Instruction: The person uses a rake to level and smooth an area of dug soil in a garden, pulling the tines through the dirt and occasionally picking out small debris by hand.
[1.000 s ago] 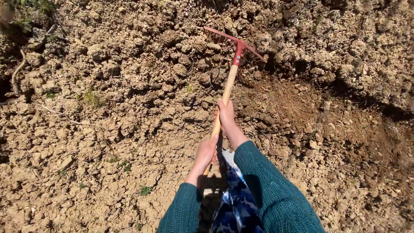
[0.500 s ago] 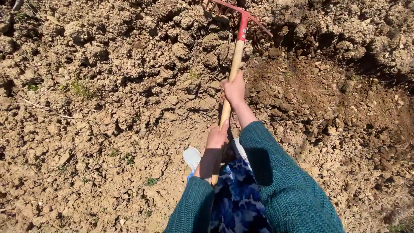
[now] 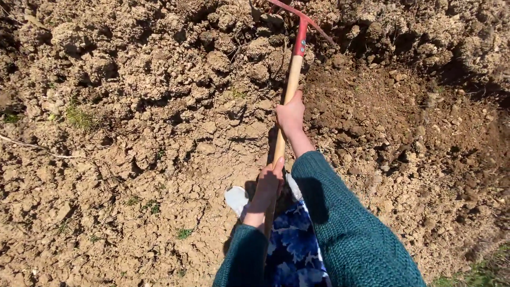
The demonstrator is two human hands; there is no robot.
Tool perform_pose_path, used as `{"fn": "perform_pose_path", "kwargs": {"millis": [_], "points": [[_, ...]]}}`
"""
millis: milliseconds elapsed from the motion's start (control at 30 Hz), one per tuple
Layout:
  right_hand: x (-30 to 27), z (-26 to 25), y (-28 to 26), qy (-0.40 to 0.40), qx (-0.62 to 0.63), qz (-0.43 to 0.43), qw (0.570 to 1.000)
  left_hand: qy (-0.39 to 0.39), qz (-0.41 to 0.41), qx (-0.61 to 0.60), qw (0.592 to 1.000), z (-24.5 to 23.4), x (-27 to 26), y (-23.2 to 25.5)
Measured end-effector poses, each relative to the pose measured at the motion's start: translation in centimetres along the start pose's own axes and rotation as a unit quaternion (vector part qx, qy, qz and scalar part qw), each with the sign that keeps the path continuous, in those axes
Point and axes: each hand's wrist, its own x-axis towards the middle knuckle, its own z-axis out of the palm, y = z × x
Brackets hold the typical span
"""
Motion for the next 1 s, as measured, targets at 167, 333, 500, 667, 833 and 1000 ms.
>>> {"fn": "perform_pose_path", "kwargs": {"millis": [167,333,500,667,833,1000], "points": [[0.8,1.4,3.5,0.016,-0.008,-0.006,1.0,0.007,0.014,0.011,1.0,-1.0,7.8,-10.3],[-2.1,2.1,6.5,0.001,0.051,-0.006,0.999,-0.017,0.0,0.079,0.997,-2.0,-2.2,-5.5],[-6.6,3.2,9.4,-0.009,0.039,-0.018,0.999,-0.011,-0.017,0.093,0.995,-4.6,-6.1,-9.0],[-12.3,1.4,8.9,-0.081,0.055,0.035,0.995,0.049,-0.072,0.003,0.996,-4.3,-14.4,-7.5],[-12.6,0.4,9.6,-0.072,0.058,0.02,0.996,0.029,-0.045,-0.002,0.999,-4.1,-13.6,-7.8],[-4.1,0.5,7.6,-0.006,0.093,-0.109,0.99,0.016,0.101,0.09,0.991,-2.1,-4.3,-5.8]]}}
